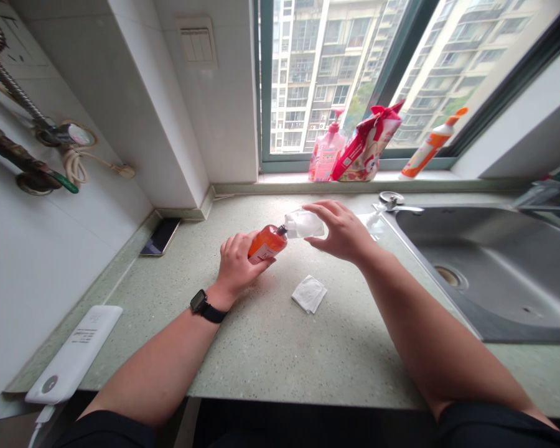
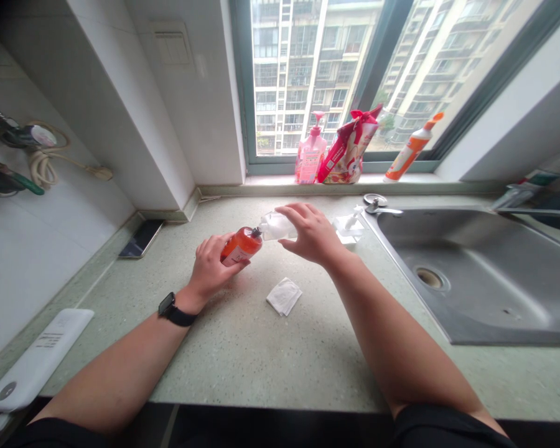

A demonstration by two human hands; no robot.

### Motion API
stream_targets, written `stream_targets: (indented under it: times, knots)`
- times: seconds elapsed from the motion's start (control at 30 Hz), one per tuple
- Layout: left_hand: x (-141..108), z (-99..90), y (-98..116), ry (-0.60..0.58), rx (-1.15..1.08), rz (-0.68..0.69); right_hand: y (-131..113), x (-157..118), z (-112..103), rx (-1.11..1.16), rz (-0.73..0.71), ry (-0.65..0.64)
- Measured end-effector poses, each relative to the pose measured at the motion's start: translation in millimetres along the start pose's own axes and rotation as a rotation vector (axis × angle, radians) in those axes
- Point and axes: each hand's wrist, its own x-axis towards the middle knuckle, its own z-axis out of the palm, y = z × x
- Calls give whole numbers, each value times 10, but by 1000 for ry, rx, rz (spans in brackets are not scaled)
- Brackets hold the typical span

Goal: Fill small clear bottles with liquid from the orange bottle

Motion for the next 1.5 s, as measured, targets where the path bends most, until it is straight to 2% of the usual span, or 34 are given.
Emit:
stream_targets:
  times: [0.57, 1.03, 1.5]
  knots:
    - [6, 10, -20, -6, -7, -2, -20, 6, -4, -21, -10, 11]
    - [7, 21, -21, 6, -20, 3, -9, -8, 21, -32, -59, 82]
    - [5, 19, -15, 9, -67, 2, -8, -1, -14, 16, -59, 62]
